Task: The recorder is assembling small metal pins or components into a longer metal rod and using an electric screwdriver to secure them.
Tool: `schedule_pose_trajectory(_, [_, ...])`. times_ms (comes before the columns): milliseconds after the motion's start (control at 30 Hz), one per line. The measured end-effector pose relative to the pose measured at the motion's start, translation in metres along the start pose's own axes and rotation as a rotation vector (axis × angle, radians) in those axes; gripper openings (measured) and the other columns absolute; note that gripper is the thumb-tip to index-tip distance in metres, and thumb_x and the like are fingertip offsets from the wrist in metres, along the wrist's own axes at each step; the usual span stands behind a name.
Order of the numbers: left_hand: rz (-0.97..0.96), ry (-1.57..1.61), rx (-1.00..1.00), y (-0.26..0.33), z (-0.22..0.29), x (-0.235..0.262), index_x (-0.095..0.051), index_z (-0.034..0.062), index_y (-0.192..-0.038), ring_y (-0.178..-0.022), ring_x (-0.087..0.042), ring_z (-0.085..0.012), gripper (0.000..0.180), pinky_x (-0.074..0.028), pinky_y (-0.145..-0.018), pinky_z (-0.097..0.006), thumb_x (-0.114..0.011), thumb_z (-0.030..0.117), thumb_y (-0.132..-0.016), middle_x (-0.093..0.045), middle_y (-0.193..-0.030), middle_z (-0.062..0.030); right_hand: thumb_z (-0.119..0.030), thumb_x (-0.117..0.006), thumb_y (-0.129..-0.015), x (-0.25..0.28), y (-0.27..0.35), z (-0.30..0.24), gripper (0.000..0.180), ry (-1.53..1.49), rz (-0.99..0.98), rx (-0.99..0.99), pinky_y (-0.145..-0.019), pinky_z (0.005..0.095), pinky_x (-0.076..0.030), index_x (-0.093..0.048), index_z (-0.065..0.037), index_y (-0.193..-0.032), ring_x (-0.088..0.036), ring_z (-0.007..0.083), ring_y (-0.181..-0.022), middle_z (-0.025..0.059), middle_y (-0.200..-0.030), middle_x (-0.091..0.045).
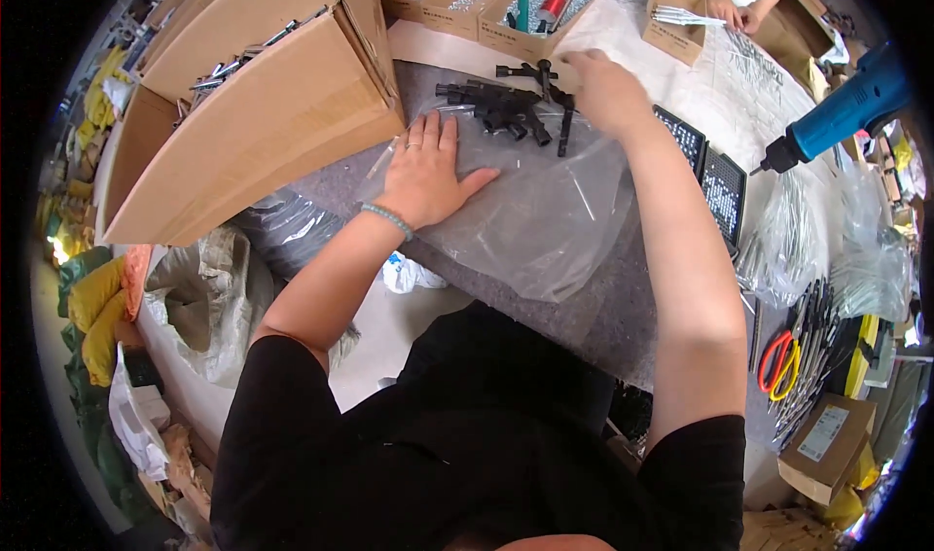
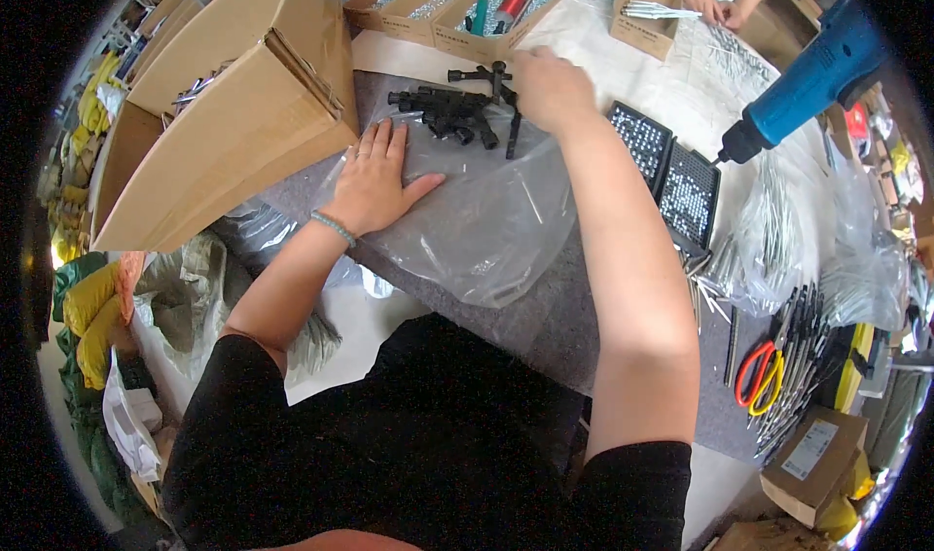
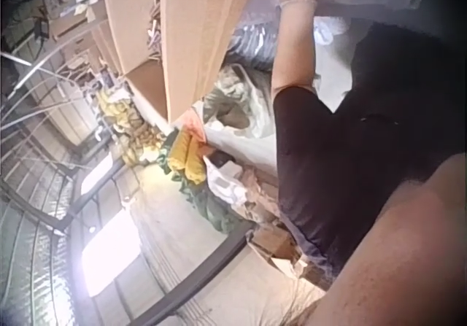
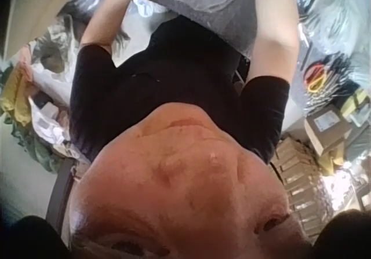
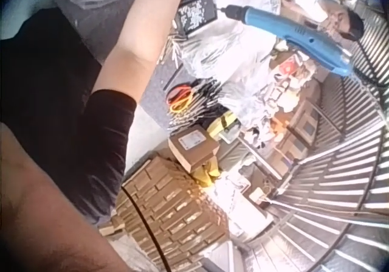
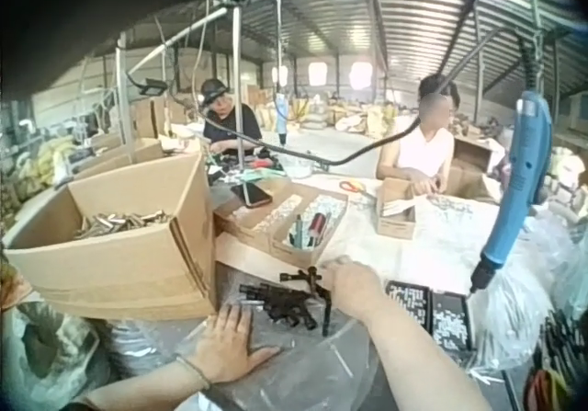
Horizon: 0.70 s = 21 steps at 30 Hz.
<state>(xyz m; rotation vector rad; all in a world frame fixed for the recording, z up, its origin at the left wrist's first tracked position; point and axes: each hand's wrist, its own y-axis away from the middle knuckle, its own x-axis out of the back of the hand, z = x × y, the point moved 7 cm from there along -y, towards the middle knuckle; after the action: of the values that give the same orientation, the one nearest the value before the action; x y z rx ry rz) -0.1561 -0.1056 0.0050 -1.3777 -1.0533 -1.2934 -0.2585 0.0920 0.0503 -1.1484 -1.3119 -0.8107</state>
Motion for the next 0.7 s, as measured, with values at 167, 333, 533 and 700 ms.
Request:
schedule_pose_trajectory(167, [0.03, -0.022, -0.017, 0.001, 0.0, -0.002, -0.032, -0.0041, -0.14, -0.136, -0.029, -0.0384, 0.091, -0.025, -0.11, -0.05, -0.043, 0.068, -0.085, -0.032, -0.145, -0.0252, -0.012, -0.055, -0.081, -0.039, -0.045, -0.02, 0.038, -0.199, -0.186, -0.058, -0.089, 0.0415, -0.048, -0.058, -0.013, -0.119, -0.058, 0.0321, -0.108, 0.0137, -0.114, -0.061])
schedule_pose_trajectory(333, [0.185, 0.013, -0.091, 0.005, 0.006, 0.007, -0.042, -0.0037, -0.133, -0.13, -0.037, -0.0367, 0.08, -0.032, -0.107, -0.045, -0.053, 0.059, -0.084, -0.042, -0.138, -0.0232, -0.009, -0.059, -0.077, -0.039, -0.052, -0.014, 0.039, -0.205, -0.109, 0.107, -0.086, 0.0422, -0.049, -0.059, -0.012, -0.117, -0.059, 0.0346, -0.104, 0.0179, -0.113, -0.06])
schedule_pose_trajectory(533, [0.357, 0.069, -0.231, 0.024, 0.016, 0.031, -0.059, 0.0032, -0.107, -0.102, -0.057, -0.0279, 0.042, -0.048, -0.083, -0.036, -0.064, 0.036, -0.081, -0.061, -0.106, -0.0118, -0.009, -0.06, -0.078, 0.031, 0.008, -0.034, 0.038, -0.237, -0.041, 0.249, -0.087, 0.0414, -0.047, -0.061, -0.013, -0.116, -0.056, 0.0375, -0.104, 0.0183, -0.118, -0.056])
schedule_pose_trajectory(700, [0.465, -0.025, -0.016, 0.04, -0.031, 0.062, -0.061, 0.0092, -0.074, -0.068, -0.062, -0.0243, 0.025, -0.05, -0.057, -0.035, -0.063, 0.033, -0.082, -0.059, -0.075, -0.0077, -0.014, -0.06, -0.081, 0.024, 0.034, -0.032, 0.034, -0.307, -0.192, 0.203, -0.09, 0.0407, -0.046, -0.063, -0.012, -0.115, -0.056, 0.0369, -0.107, 0.0194, -0.123, -0.055])
